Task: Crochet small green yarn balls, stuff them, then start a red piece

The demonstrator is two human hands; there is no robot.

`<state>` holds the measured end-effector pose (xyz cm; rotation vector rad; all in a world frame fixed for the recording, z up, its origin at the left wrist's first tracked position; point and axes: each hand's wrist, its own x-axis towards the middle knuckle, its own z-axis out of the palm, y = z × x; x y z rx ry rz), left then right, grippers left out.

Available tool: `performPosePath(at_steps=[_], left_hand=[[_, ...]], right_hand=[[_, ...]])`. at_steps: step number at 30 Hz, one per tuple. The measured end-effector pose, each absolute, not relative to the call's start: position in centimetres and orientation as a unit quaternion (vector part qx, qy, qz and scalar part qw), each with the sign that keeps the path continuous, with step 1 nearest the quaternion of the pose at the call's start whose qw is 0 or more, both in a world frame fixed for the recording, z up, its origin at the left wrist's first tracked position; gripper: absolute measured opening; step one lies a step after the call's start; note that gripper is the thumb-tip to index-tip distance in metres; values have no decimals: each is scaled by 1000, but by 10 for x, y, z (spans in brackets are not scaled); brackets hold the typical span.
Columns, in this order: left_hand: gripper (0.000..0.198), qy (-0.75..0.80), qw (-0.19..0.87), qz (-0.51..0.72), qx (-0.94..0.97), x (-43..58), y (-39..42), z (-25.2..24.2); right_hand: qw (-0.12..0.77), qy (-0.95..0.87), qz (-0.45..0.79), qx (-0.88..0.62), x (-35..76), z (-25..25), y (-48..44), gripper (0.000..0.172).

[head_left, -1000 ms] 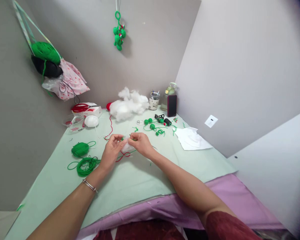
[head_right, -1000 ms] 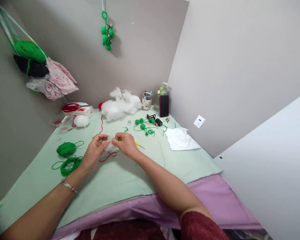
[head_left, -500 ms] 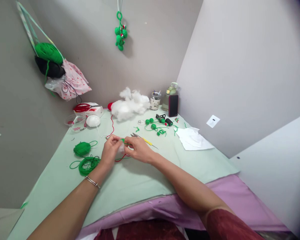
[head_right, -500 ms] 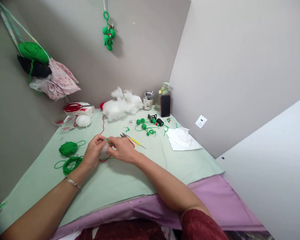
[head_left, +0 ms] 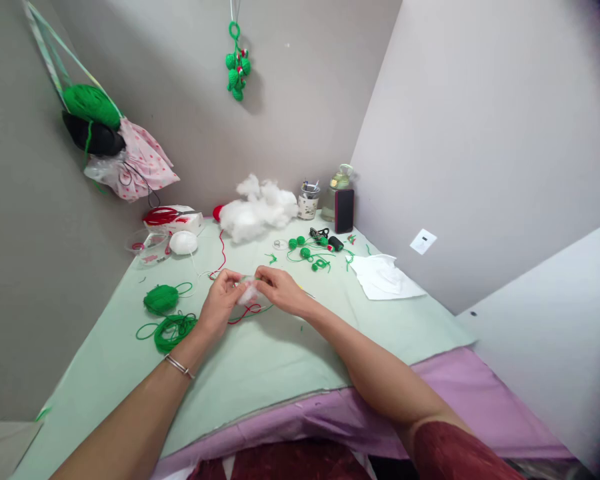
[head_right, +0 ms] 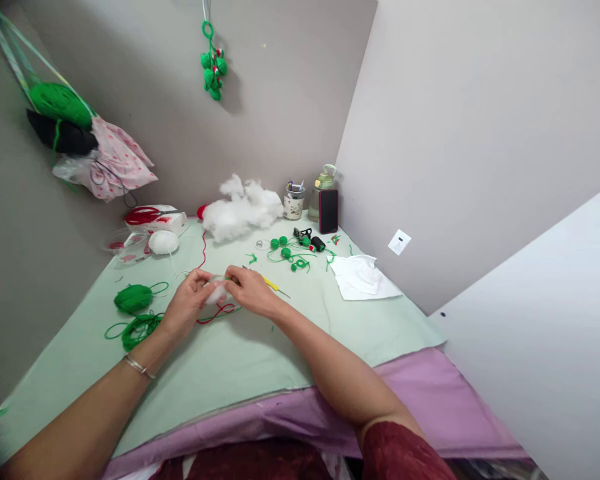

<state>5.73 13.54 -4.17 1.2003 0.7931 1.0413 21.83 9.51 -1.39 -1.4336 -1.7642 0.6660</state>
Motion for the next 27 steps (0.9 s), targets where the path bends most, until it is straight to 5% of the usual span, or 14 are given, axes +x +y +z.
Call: performPosePath(at_steps=[8, 15, 20, 27], left_hand=[[31, 371, 568, 507, 532, 59, 141, -52], [35, 371, 563, 526, 518, 56, 139, -48], [33, 369, 557, 523, 528, 57, 133, -46], [33, 356, 549, 537, 533, 58, 130, -42]], right_hand=[[386, -692, 292, -535, 199, -19, 87, 13], [490, -632, 281, -531, 215, -17, 98, 18], [523, -619, 364, -459, 218, -10, 96, 34], [496, -613, 360, -498, 215, -20, 99, 23]])
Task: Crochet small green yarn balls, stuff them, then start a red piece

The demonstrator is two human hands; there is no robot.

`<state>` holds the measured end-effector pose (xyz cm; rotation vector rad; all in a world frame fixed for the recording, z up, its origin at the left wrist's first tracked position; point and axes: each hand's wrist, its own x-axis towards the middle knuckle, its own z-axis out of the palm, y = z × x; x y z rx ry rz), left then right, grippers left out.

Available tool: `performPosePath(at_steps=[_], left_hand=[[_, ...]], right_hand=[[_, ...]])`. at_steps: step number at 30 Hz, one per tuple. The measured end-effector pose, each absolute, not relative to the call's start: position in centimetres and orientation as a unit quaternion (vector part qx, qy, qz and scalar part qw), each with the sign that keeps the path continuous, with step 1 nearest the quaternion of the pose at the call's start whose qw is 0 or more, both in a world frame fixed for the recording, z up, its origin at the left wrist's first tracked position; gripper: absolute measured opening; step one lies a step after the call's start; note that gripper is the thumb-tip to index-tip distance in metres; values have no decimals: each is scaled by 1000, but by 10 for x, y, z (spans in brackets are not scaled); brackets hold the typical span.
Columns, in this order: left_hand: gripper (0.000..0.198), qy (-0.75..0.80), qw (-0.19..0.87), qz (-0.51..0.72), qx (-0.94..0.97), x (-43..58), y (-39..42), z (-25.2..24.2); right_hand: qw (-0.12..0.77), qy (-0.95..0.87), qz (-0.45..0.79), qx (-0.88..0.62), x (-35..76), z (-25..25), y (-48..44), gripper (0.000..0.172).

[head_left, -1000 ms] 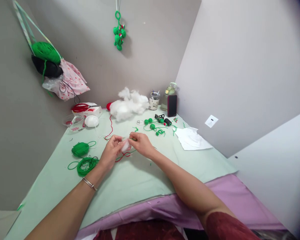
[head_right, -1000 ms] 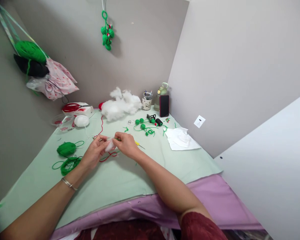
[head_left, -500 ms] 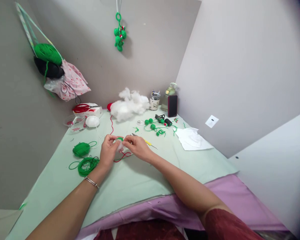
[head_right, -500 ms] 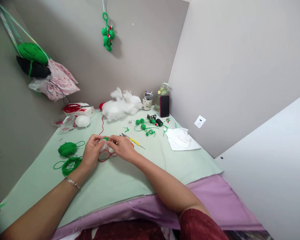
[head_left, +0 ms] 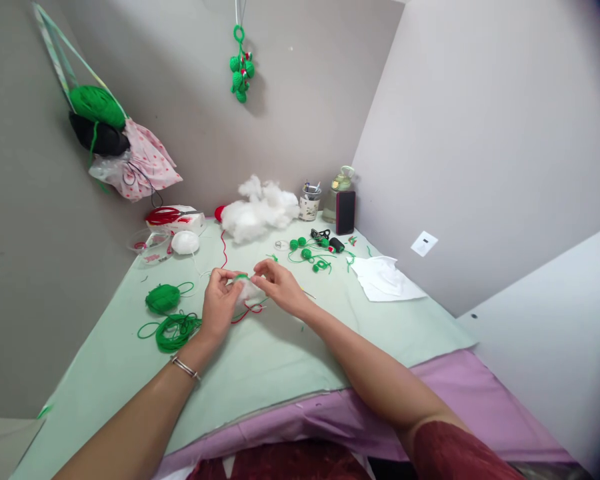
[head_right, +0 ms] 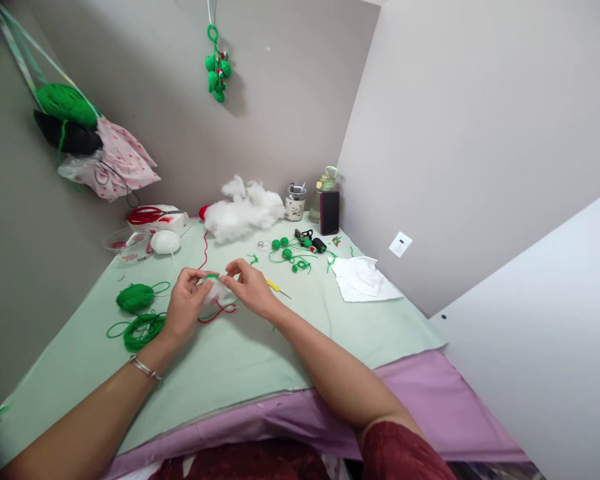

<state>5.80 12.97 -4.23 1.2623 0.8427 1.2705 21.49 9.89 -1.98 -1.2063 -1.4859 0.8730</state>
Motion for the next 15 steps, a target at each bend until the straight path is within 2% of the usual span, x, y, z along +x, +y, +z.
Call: performPosePath(at_steps=[5, 10, 15], left_hand=[[35, 342, 571, 520, 536, 58, 129, -39], [29, 327, 606, 486, 538, 58, 126, -38], [40, 323, 621, 472, 536, 58, 134, -42]], right_hand=[[449, -644, 330, -525, 213, -25, 99, 31], [454, -631, 309, -548, 216, -26, 101, 23], [439, -655, 332, -517, 220, -19, 99, 15]])
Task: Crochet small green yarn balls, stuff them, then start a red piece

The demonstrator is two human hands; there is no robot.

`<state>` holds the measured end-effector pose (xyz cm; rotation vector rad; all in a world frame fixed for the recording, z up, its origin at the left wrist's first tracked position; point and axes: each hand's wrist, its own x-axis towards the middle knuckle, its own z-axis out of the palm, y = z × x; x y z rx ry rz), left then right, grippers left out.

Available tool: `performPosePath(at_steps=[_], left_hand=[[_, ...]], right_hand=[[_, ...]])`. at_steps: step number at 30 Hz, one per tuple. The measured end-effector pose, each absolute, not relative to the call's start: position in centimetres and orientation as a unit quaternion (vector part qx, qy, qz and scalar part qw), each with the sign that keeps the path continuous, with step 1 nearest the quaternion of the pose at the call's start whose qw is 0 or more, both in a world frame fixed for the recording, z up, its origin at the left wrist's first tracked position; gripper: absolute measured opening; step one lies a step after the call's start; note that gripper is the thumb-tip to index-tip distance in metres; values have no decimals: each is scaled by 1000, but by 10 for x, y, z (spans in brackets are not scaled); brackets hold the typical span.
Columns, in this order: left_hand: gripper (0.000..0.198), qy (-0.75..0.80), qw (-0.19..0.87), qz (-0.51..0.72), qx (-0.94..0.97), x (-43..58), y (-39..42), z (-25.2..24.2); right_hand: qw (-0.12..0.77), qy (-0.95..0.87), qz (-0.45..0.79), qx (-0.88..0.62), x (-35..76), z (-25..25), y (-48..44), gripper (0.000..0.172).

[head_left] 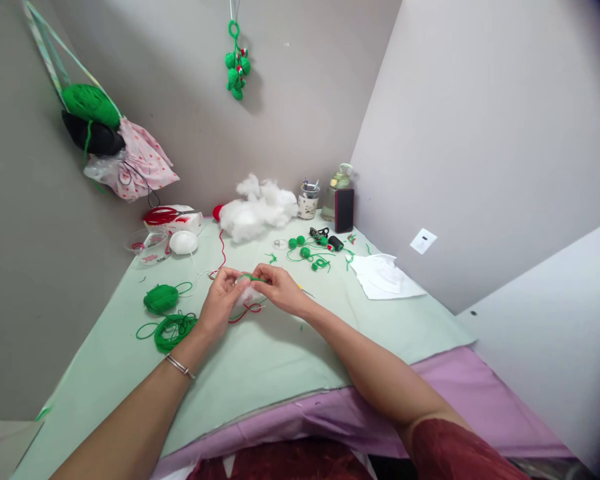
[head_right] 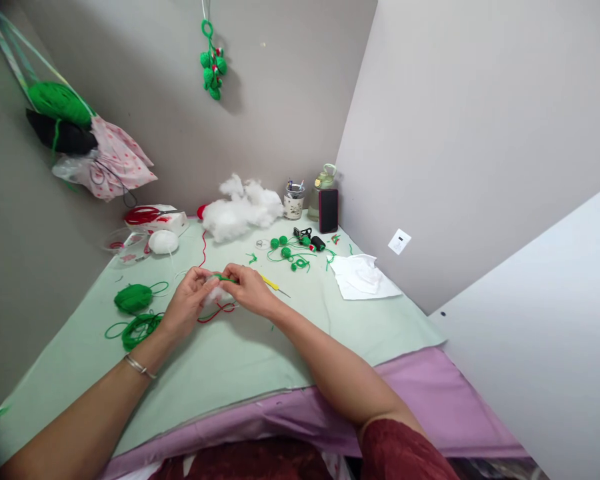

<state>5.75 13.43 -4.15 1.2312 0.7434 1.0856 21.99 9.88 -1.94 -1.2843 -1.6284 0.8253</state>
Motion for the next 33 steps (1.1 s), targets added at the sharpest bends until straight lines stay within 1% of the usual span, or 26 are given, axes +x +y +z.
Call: performPosePath(at_steps=[3, 8, 11, 13, 15, 19, 28, 31, 33], left_hand=[[39, 332, 616, 472, 536, 56, 140, -44], [31, 371, 603, 480, 518, 55, 140, -44], [28, 383, 621, 466, 500, 53, 140, -41], [26, 382, 637, 454, 491, 53, 139, -39], [24, 376, 651, 446, 486, 54, 137, -38], [23, 354, 670, 435, 486, 57, 131, -36], [37, 312, 683, 402, 525, 55, 127, -26], [38, 321, 666, 404, 539, 54, 131, -30], [37, 329, 649, 412, 548, 54, 134, -35]], right_hand=[[420, -672, 346, -502, 217, -14, 94, 15], [402, -693, 323, -504, 206, -8, 84, 12], [387, -701, 303, -517, 209, -9, 85, 4], [379, -701, 288, -531, 214, -11, 88, 8], [375, -699, 279, -541, 218, -12, 91, 4], [386, -680, 277, -558, 219, -15, 94, 16], [426, -627, 306, -576, 223, -18, 99, 22], [427, -634, 336, -551, 224, -17, 99, 26], [423, -641, 363, -529, 220, -15, 97, 25]])
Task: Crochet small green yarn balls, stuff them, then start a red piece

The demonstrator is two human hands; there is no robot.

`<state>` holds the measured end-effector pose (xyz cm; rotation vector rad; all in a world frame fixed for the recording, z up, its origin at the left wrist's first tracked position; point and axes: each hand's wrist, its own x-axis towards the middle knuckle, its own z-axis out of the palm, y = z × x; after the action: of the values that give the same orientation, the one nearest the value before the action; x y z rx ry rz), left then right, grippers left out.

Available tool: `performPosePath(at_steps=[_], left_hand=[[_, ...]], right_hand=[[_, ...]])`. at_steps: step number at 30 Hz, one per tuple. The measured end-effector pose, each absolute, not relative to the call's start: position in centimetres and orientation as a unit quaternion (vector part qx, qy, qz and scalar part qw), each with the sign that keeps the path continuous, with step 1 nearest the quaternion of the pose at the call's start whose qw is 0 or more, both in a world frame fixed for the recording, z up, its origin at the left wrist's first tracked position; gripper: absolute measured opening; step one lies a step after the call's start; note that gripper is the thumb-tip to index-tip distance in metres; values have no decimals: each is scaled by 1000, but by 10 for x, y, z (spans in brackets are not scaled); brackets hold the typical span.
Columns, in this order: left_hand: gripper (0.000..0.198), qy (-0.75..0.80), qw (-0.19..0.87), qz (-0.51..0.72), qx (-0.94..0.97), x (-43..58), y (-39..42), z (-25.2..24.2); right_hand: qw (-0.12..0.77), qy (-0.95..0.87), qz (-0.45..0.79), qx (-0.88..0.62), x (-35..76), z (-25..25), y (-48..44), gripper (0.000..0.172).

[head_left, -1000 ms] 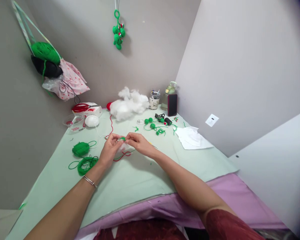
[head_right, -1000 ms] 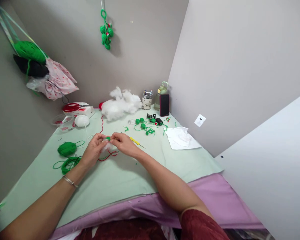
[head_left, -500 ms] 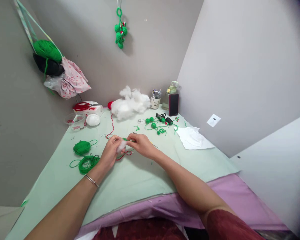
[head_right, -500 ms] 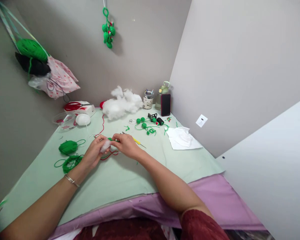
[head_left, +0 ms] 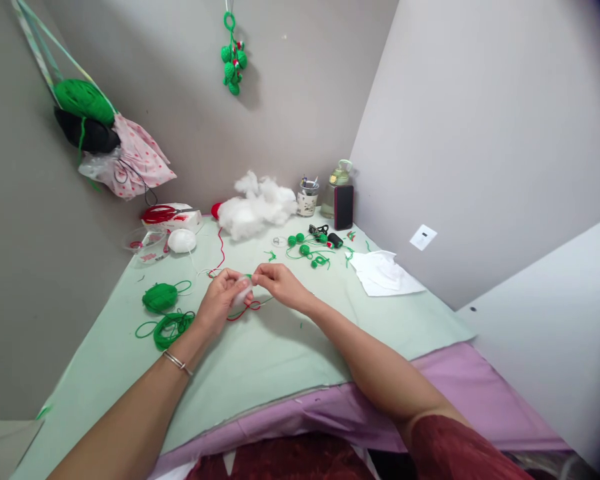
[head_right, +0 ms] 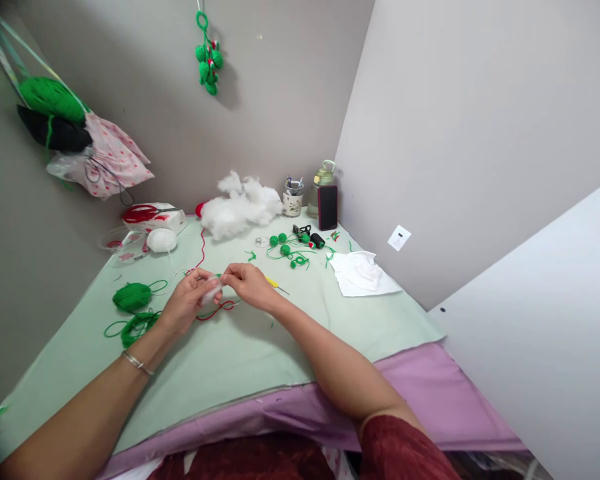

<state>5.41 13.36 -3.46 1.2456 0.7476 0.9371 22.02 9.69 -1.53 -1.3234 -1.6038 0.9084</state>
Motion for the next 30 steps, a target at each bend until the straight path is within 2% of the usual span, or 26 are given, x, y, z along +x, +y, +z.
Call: performPosePath(at_steps=[8, 13, 17, 19, 21, 23, 24, 28, 30], left_hand=[[27, 359, 553, 516, 546, 58, 141, -46], [30, 344, 593, 486, 542, 57, 135, -41], [37, 340, 631, 446, 535, 59, 130, -37], [37, 345, 643, 437, 526, 59, 129, -36], [34, 354, 650, 437, 511, 58, 130, -36], [30, 361, 652, 444, 498, 57, 131, -35], [29, 363, 653, 447, 493, 56, 132, -35], [29, 360, 660, 444, 488, 56, 131, -36], [29, 353, 667, 436, 491, 56, 130, -36]], right_hand=[[435, -637, 397, -498, 202, -15, 88, 24], [502, -622, 356, -483, 213, -7, 90, 21], [520, -608, 430, -419, 215, -4, 90, 27], [515, -604, 450, -410, 215, -6, 90, 20], [499, -626, 401, -445, 215, -10, 90, 17], [461, -663, 321, -495, 215, -14, 91, 31], [437, -678, 290, -515, 216, -16, 91, 33], [391, -690, 252, -554, 215, -20, 92, 13], [385, -683, 238, -572, 214, -19, 92, 15]])
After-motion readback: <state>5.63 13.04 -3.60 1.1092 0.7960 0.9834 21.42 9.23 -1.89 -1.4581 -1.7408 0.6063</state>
